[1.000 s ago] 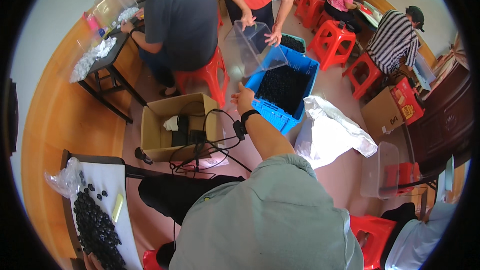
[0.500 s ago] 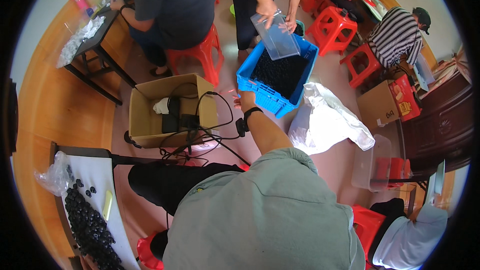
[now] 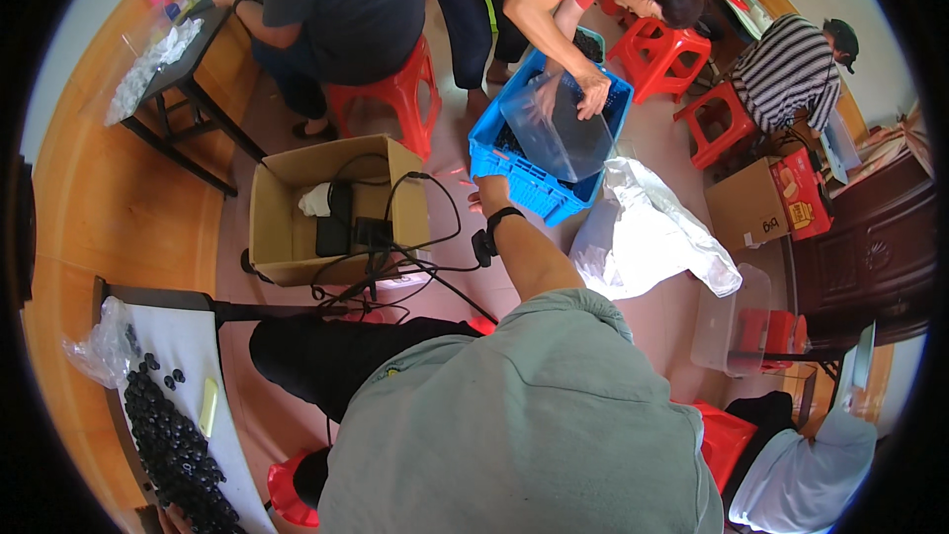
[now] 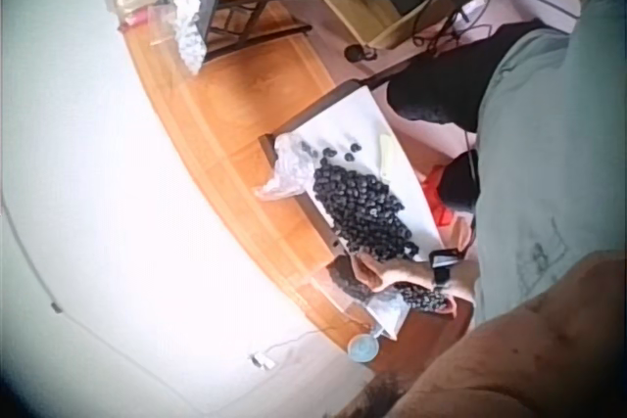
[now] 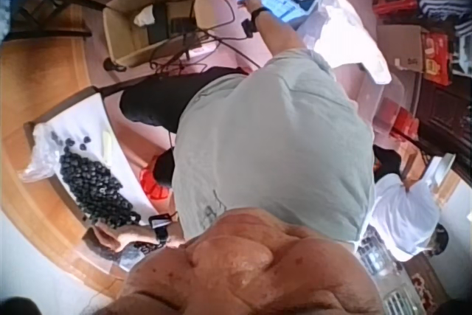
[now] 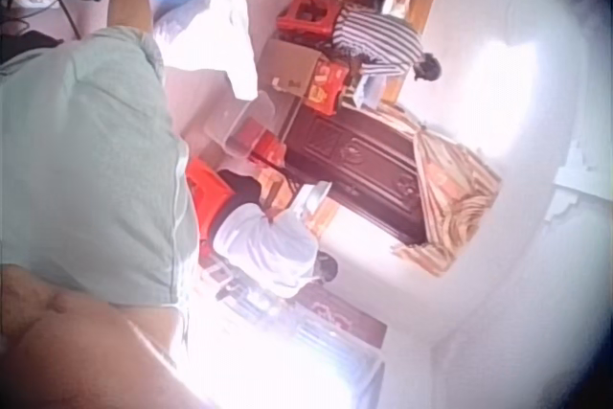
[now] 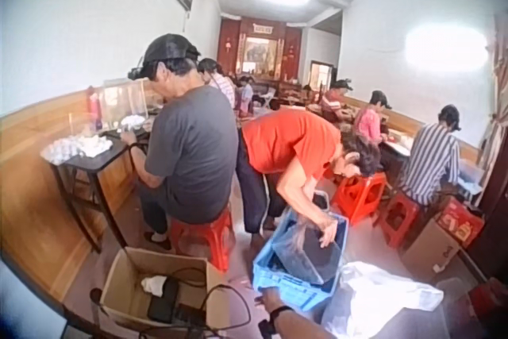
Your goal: The person uses a knife to trim small black plastic components, placing them into a red bowl before pouring more components from a large bin onto the table. They then refill the bin from a blue crate and resume trimming the components one by one.
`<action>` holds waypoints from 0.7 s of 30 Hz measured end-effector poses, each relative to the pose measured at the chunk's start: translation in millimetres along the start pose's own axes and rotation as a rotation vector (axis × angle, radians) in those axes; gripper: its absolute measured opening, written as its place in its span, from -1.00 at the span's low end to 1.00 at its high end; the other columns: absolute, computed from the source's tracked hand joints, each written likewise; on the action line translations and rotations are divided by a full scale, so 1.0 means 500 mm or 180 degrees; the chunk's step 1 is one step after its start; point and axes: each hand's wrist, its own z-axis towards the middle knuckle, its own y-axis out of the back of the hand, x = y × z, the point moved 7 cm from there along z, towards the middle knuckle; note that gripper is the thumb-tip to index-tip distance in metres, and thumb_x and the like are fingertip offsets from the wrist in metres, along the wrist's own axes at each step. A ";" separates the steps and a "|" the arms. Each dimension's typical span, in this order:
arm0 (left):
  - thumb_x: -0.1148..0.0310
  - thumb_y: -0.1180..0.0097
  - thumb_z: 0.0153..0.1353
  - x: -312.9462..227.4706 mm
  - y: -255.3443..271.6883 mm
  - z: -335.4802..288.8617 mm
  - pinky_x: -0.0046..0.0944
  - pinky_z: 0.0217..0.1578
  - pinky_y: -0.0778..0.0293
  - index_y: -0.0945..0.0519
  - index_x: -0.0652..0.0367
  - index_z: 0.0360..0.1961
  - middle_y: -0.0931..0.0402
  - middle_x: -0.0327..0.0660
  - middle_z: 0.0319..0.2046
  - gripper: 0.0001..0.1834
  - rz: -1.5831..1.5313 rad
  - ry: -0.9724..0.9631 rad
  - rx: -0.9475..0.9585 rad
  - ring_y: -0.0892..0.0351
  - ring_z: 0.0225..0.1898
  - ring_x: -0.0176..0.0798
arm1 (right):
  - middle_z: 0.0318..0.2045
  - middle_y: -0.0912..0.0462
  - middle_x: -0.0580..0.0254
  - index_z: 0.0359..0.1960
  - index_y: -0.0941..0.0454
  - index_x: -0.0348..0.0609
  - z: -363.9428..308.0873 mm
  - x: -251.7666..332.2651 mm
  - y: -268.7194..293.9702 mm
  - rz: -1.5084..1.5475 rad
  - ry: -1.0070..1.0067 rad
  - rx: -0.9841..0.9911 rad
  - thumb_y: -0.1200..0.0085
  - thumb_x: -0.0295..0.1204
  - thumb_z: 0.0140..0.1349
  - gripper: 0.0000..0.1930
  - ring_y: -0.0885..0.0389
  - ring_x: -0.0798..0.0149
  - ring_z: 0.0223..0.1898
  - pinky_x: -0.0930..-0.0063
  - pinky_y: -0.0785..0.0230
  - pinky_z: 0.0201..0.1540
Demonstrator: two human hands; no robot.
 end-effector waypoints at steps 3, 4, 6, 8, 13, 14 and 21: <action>0.40 -0.31 0.18 -0.003 0.002 0.002 -0.29 -0.35 -0.58 -0.74 0.36 -0.31 -0.70 -0.05 -0.40 -0.81 0.0050 -0.0138 0.0016 -0.64 -0.44 -0.20 | -0.39 -0.68 -0.14 -0.03 -0.49 -0.21 0.000 -0.010 -0.011 -0.0136 -0.0079 -0.0014 -0.13 -0.24 0.25 -0.64 -0.69 -0.05 -0.51 0.18 -0.56 -0.62; 0.40 -0.31 0.18 -0.003 0.002 0.000 -0.29 -0.36 -0.58 -0.74 0.35 -0.31 -0.70 -0.06 -0.40 -0.82 0.0058 -0.0104 0.0008 -0.64 -0.44 -0.20 | -0.40 -0.67 -0.15 -0.02 -0.48 -0.24 -0.007 -0.010 -0.014 -0.0326 -0.0130 -0.0074 -0.14 -0.26 0.25 -0.63 -0.69 -0.05 -0.50 0.18 -0.56 -0.63; 0.40 -0.31 0.18 -0.007 -0.002 -0.002 -0.29 -0.38 -0.58 -0.74 0.35 -0.31 -0.70 -0.06 -0.40 -0.82 0.0072 -0.0065 0.0010 -0.64 -0.44 -0.20 | -0.40 -0.67 -0.17 0.00 -0.47 -0.27 -0.022 -0.012 -0.018 -0.0401 -0.0098 -0.0005 -0.15 -0.28 0.25 -0.62 -0.69 -0.05 -0.50 0.18 -0.57 -0.62; 0.40 -0.31 0.18 -0.016 -0.010 -0.002 -0.29 -0.41 -0.58 -0.74 0.35 -0.31 -0.70 -0.08 -0.40 -0.82 0.0016 -0.0137 0.0023 -0.64 -0.44 -0.21 | -0.40 -0.66 -0.19 0.01 -0.46 -0.31 -0.034 -0.014 -0.021 -0.0479 -0.0065 0.0059 -0.16 -0.30 0.24 -0.60 -0.70 -0.05 -0.49 0.18 -0.58 -0.62; 0.41 -0.30 0.17 -0.004 -0.005 0.001 -0.31 -0.48 -0.58 -0.73 0.37 -0.35 -0.70 -0.07 -0.42 -0.82 0.0103 -0.0093 -0.0037 -0.64 -0.50 -0.23 | -0.41 -0.66 -0.19 -0.04 -0.50 -0.34 -0.029 -0.012 -0.004 -0.0482 0.0032 -0.0138 -0.15 -0.32 0.26 -0.65 -0.68 -0.03 -0.52 0.19 -0.57 -0.63; 0.42 -0.30 0.17 0.003 0.000 0.002 -0.31 -0.50 -0.59 -0.72 0.38 -0.36 -0.69 -0.06 -0.43 -0.82 0.0033 0.0038 -0.0069 -0.64 -0.52 -0.23 | -0.41 -0.66 -0.19 -0.04 -0.50 -0.34 -0.021 -0.008 0.004 -0.0486 0.0010 -0.0130 -0.15 -0.32 0.26 -0.65 -0.68 -0.03 -0.52 0.19 -0.57 -0.63; 0.49 -0.31 0.14 -0.019 -0.011 0.017 -0.30 -0.46 -0.61 -0.70 0.42 -0.35 -0.68 -0.01 -0.44 -0.85 -0.0140 0.0085 -0.0011 -0.65 -0.49 -0.19 | -0.42 -0.68 -0.06 -0.12 -0.55 -0.26 0.036 0.034 0.085 -0.0579 -0.0110 -0.0186 -0.16 -0.24 0.28 -0.67 -0.66 0.03 -0.61 0.30 -0.49 -0.66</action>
